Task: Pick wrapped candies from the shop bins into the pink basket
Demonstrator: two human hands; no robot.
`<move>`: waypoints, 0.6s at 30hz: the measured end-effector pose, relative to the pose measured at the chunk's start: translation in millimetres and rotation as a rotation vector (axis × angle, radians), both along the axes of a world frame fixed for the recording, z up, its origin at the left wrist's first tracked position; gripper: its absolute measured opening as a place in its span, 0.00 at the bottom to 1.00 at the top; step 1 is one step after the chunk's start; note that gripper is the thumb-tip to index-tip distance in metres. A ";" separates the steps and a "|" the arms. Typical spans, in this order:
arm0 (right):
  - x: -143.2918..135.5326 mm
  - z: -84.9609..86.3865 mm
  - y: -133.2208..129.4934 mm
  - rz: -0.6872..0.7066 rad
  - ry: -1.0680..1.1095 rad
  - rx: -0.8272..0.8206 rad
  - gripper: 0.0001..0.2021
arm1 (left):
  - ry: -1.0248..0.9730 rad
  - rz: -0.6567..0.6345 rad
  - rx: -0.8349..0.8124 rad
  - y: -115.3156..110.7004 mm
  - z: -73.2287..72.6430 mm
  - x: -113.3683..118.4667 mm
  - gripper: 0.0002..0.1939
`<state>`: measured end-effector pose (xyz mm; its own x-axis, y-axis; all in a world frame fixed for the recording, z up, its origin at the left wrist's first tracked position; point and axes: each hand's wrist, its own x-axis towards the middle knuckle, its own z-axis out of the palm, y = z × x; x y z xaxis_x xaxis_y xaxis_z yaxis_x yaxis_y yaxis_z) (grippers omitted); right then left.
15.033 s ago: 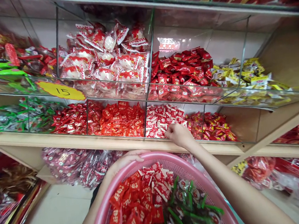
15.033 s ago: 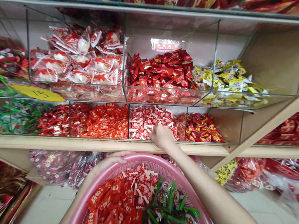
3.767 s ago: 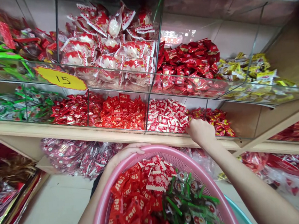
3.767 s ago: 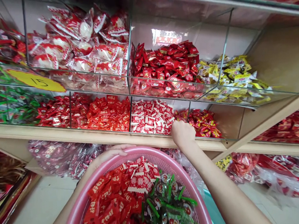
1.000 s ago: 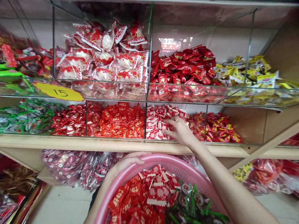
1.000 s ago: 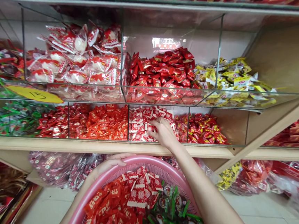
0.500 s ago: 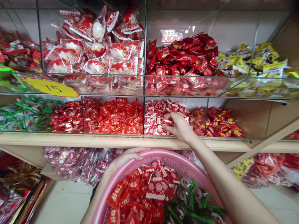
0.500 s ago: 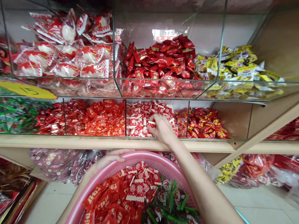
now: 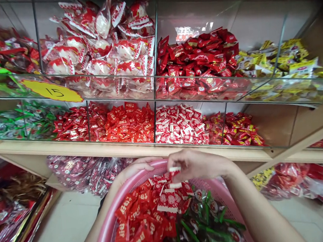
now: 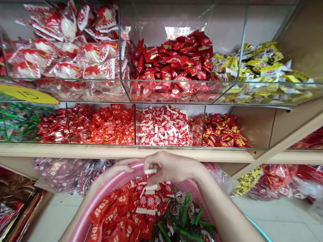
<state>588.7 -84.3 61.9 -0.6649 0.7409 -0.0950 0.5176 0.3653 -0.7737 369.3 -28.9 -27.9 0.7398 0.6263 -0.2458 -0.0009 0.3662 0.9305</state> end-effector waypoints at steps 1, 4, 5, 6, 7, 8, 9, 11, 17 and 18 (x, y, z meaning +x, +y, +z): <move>-2.0 -5.0 0.6 0.056 -0.080 -0.064 0.08 | 0.011 0.007 0.020 0.0 0.2 -0.7 0.22; -5.7 -21.5 7.2 0.100 -0.287 -0.133 0.10 | 0.022 0.009 0.064 1.1 -0.7 -4.0 0.23; -6.1 -25.7 9.3 0.101 -0.329 -0.138 0.11 | 0.031 0.009 0.072 1.6 -1.2 -5.1 0.23; -6.0 -28.8 10.9 0.101 -0.355 -0.144 0.11 | 0.044 0.008 0.076 2.0 -1.8 -5.8 0.23; -5.6 -30.5 11.7 0.097 -0.364 -0.156 0.12 | 0.056 0.007 0.079 2.4 -2.2 -6.3 0.23; -4.9 -31.0 11.7 0.086 -0.353 -0.172 0.13 | 0.065 0.003 0.081 2.7 -2.3 -6.4 0.23; -4.0 -30.3 11.2 0.067 -0.323 -0.191 0.14 | 0.068 -0.003 0.081 2.9 -2.4 -6.1 0.24; -2.3 -25.6 8.8 0.020 -0.207 -0.201 0.15 | 0.055 -0.021 0.074 2.9 -2.1 -5.1 0.24; -0.1 -11.6 11.5 -0.356 0.290 0.189 0.10 | -0.001 0.002 -0.045 1.3 -3.2 -3.2 0.25; 1.9 -13.0 15.1 -0.481 0.288 0.329 0.09 | -0.004 0.004 -0.061 0.7 -3.1 -3.3 0.26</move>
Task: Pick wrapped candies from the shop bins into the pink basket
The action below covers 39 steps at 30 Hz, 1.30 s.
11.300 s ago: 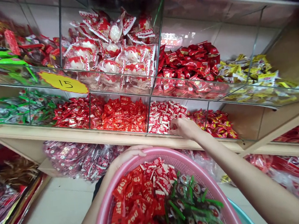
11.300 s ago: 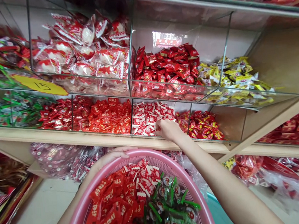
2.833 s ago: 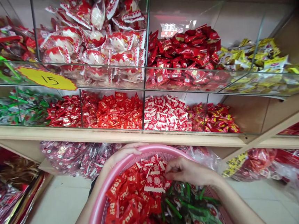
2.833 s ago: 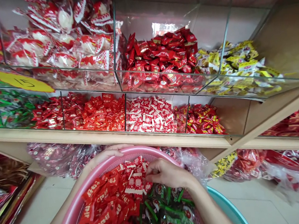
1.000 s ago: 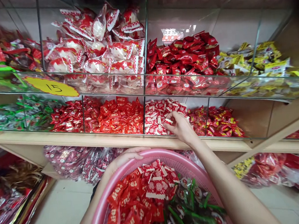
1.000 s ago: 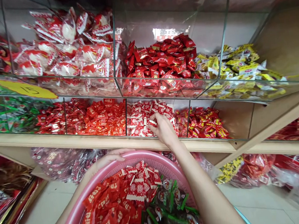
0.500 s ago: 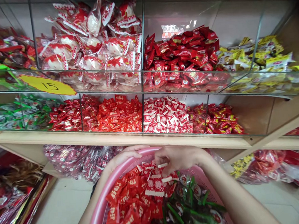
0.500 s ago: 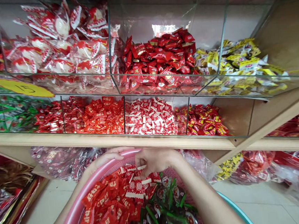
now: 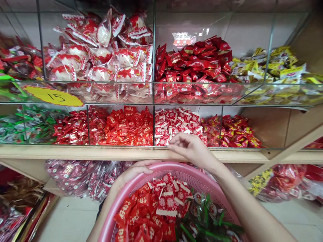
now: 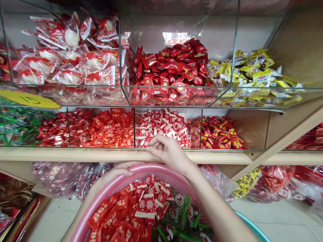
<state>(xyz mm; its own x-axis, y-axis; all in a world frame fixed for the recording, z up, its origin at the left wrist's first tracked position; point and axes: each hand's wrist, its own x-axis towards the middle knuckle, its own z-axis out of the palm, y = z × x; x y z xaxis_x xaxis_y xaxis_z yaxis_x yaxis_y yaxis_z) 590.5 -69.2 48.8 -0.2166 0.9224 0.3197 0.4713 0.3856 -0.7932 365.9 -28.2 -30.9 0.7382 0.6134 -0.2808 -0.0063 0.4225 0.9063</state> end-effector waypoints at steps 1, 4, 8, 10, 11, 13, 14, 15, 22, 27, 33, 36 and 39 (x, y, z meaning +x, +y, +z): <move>3.1 -2.7 4.3 -0.142 -0.042 0.105 0.07 | 0.003 0.004 -0.008 -0.6 0.5 -0.2 0.26; 17.9 -14.1 18.4 -0.448 -0.239 0.270 0.05 | 0.034 0.016 0.016 -2.3 3.7 -0.7 0.25; 37.4 -25.0 32.1 -0.631 -0.435 0.305 0.09 | 0.077 0.018 0.065 -2.2 6.9 -1.0 0.25; 42.2 -26.9 35.9 -0.652 -0.486 0.267 0.11 | 0.087 0.006 0.094 -0.9 6.2 -1.7 0.25; 43.2 -27.3 37.3 -0.654 -0.502 0.236 0.12 | 0.093 0.000 0.112 -0.1 5.3 -2.3 0.25; 43.7 -27.1 39.3 -0.658 -0.532 0.173 0.15 | 0.105 0.000 0.157 1.4 3.3 -3.6 0.24; 43.3 -26.7 40.0 -0.661 -0.548 0.143 0.16 | 0.112 0.005 0.179 1.8 2.6 -4.1 0.24; 42.7 -26.0 40.5 -0.664 -0.565 0.116 0.17 | 0.118 0.009 0.195 2.0 2.4 -4.4 0.24; 38.2 -21.7 40.5 -0.698 -0.652 0.051 0.17 | 0.144 0.023 0.176 -2.7 11.9 -1.6 0.25; 39.5 -25.1 41.0 -0.681 -0.608 0.091 0.13 | 0.151 0.031 0.192 -2.4 10.2 -2.5 0.24; 38.6 -24.7 34.8 -0.709 -0.506 0.184 0.12 | 0.073 0.004 0.099 -3.2 8.8 -1.4 0.25; 38.9 -22.2 30.7 -0.697 -0.444 0.202 0.11 | 0.086 0.013 0.095 -4.0 9.9 -0.7 0.25; 39.8 -20.9 28.7 -0.648 -0.358 0.197 0.11 | 0.085 0.018 0.088 -3.8 9.2 -0.6 0.25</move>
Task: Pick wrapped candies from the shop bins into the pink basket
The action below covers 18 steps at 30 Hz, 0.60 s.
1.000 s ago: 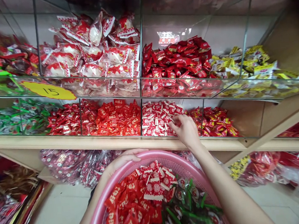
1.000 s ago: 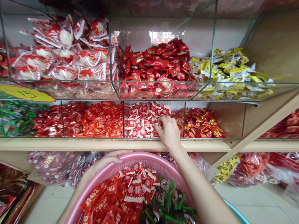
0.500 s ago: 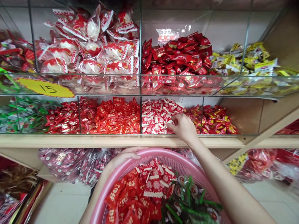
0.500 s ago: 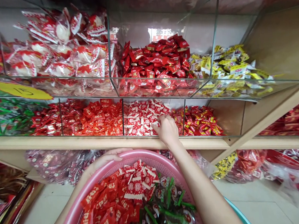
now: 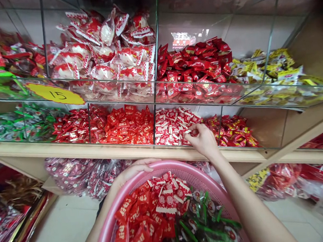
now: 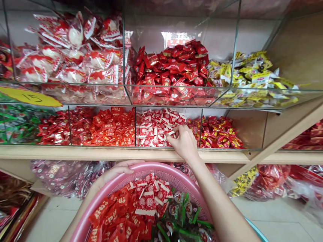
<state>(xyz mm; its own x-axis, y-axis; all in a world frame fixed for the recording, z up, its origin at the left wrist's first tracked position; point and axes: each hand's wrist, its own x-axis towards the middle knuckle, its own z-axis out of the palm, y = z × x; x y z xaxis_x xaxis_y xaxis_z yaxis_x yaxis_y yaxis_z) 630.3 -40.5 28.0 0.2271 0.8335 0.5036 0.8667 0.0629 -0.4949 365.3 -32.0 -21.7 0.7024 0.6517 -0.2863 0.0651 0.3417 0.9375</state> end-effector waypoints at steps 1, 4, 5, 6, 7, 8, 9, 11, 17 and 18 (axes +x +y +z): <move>0.2 0.0 -0.2 0.017 0.024 -0.002 0.11 | -0.002 0.000 -0.002 0.2 -0.4 0.1 0.25; 0.2 -0.1 -0.8 0.063 0.083 -0.021 0.11 | -0.010 -0.001 -0.009 0.4 -0.6 0.8 0.23; -0.3 0.6 -1.5 0.077 0.101 -0.025 0.11 | -0.016 -0.002 -0.011 0.2 0.0 1.1 0.23; -1.4 2.0 -2.8 0.093 0.118 -0.027 0.11 | -0.021 -0.004 -0.014 -0.2 1.0 1.5 0.23; -3.0 4.3 -4.9 0.112 0.134 -0.024 0.12 | -0.027 -0.009 -0.016 -0.6 2.1 1.8 0.23; -5.3 7.5 -7.9 0.136 0.154 -0.020 0.12 | -0.030 -0.013 -0.018 -1.1 3.1 2.1 0.23; -8.3 11.6 -11.9 0.171 0.179 -0.019 0.12 | -0.033 -0.014 -0.019 -1.6 3.9 2.4 0.23; -16.4 21.3 -22.4 0.292 0.245 -0.053 0.13 | -0.041 -0.008 -0.026 -1.9 3.9 2.6 0.23; -43.6 34.3 -48.8 0.792 0.233 -0.434 0.09 | -0.114 -0.029 -0.087 1.6 -7.0 2.9 0.23; -46.4 31.9 -49.5 0.809 0.193 -0.477 0.09 | -0.127 -0.030 -0.094 2.1 -8.4 3.0 0.23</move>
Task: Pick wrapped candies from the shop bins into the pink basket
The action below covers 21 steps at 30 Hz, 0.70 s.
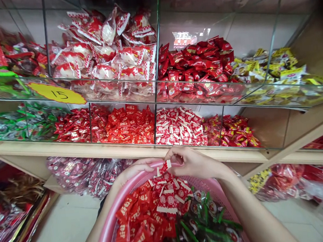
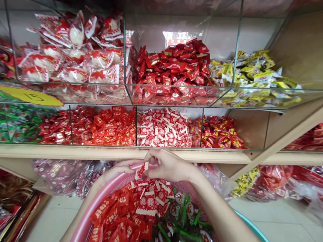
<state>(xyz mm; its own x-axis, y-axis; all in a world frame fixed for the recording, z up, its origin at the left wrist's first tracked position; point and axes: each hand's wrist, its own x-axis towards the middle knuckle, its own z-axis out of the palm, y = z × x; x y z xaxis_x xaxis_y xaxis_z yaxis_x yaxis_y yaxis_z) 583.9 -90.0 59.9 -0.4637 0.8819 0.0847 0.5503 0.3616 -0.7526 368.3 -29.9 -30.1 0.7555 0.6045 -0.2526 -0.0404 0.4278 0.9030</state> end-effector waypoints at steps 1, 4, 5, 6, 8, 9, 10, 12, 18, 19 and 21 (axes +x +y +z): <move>-2.1 -3.3 0.3 0.010 -0.044 -0.007 0.09 | -0.009 -0.001 -0.005 0.3 -1.0 0.0 0.23; -4.6 -14.0 3.9 0.001 -0.149 0.002 0.10 | -0.009 -0.015 0.011 1.1 -1.9 -0.8 0.23; -4.5 -16.5 5.0 -0.004 -0.173 0.002 0.10 | -0.001 -0.020 0.032 1.5 -1.9 -1.1 0.23; -4.2 -18.2 5.8 -0.007 -0.191 0.000 0.10 | 0.008 -0.025 0.050 1.9 -1.9 -1.5 0.23; -3.3 -18.7 6.8 -0.014 -0.194 0.002 0.11 | 0.019 -0.035 0.069 2.4 -1.5 -2.1 0.23; -2.7 -18.0 7.3 -0.019 -0.171 0.005 0.11 | 0.022 -0.037 0.072 2.4 -1.0 -2.3 0.24; -2.0 -16.9 8.0 -0.031 -0.126 0.006 0.11 | 0.025 -0.037 0.070 2.1 -0.1 -2.4 0.24; 0.2 -14.9 11.1 -0.085 0.011 0.021 0.11 | 0.039 -0.030 0.062 0.9 2.4 -2.4 0.25; 26.1 -23.1 36.8 -0.500 0.022 0.375 0.09 | 0.090 0.014 0.050 -1.3 6.8 -3.0 0.25; 33.2 -26.3 42.5 -0.543 -0.037 0.425 0.08 | 0.093 0.015 0.052 -0.8 6.0 -3.3 0.25; 46.7 -32.6 53.1 -0.575 -0.131 0.460 0.09 | 0.105 0.018 0.064 0.6 3.8 -3.8 0.25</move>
<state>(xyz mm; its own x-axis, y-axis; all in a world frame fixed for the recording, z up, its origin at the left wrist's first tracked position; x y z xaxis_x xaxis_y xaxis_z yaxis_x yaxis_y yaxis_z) 630.6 -36.9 27.3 0.0282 0.8771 0.4794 0.8222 0.2525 -0.5102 364.5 -29.3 -26.4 0.7159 0.6350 -0.2903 0.0487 0.3693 0.9280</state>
